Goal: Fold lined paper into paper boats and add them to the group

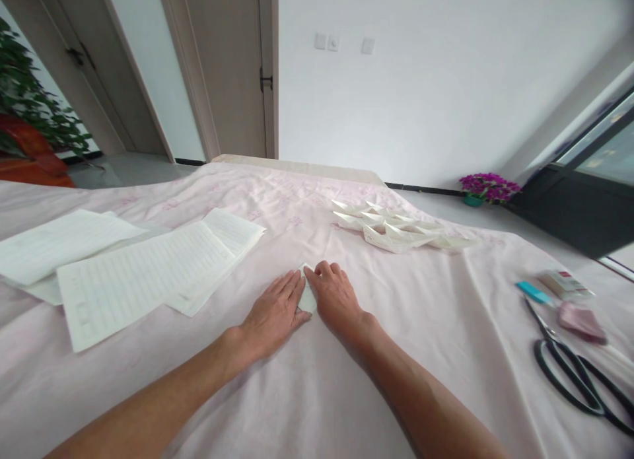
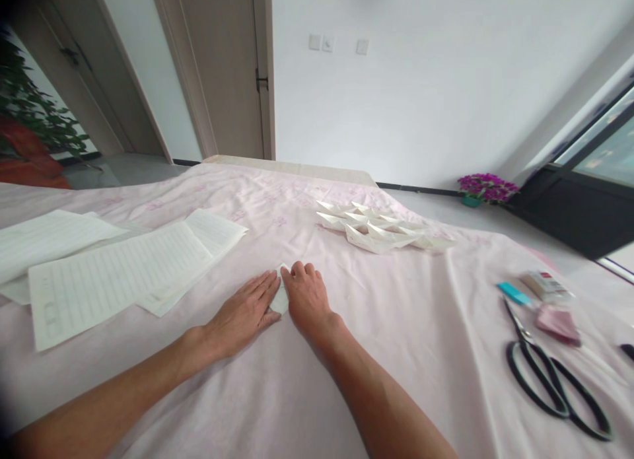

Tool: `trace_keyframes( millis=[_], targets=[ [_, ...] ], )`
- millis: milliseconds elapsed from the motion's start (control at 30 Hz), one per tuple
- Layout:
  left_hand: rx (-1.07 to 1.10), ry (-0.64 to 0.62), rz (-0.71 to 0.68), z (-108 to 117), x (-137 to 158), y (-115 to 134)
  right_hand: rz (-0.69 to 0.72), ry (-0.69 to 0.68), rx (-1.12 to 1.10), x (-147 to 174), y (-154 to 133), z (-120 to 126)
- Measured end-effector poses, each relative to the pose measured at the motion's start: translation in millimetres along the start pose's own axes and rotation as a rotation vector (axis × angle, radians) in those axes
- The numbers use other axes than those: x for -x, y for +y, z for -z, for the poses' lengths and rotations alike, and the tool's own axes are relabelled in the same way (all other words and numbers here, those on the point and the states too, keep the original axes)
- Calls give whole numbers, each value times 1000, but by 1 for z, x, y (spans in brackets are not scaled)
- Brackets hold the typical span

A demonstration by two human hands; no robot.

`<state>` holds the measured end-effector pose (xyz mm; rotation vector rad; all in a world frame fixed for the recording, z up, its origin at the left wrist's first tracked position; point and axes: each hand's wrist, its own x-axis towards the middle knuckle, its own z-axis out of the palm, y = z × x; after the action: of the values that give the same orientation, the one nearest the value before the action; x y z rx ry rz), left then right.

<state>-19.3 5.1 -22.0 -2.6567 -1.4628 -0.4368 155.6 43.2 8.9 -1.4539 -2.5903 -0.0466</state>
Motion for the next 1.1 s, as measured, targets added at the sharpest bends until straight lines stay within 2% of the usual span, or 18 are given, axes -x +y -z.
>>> trace_keyframes(
  millis=[133, 200, 233, 300, 500, 700, 833, 900, 967, 1100],
  targets=[
    [60, -67, -13, 21, -15, -4, -98, -1, 51, -3, 14, -1],
    [130, -209, 4, 33, -30, -9, -124, 5, 34, -2, 21, -2],
    [144, -249, 56, 38, -39, -13, -130, 15, 19, -1, 23, -3],
    [152, -238, 69, 44, -56, -19, -138, 48, -15, 1, 27, -5],
    [303, -252, -20, 39, -88, -39, -166, 135, -120, 4, 32, -13],
    [460, -320, 150, 28, -97, -54, -186, 196, -242, 2, 41, -21],
    [593, -376, 265, 24, -89, -60, -188, 240, -375, 0, 50, -30],
    [679, -363, 316, 23, -80, -62, -212, 274, -482, -1, 55, -34],
    [771, -295, 377, 24, -70, -62, -269, 326, -646, -1, 59, -35],
    [1023, -26, 562, 26, -51, -55, -358, 377, -990, 5, 57, -25]
  ],
)
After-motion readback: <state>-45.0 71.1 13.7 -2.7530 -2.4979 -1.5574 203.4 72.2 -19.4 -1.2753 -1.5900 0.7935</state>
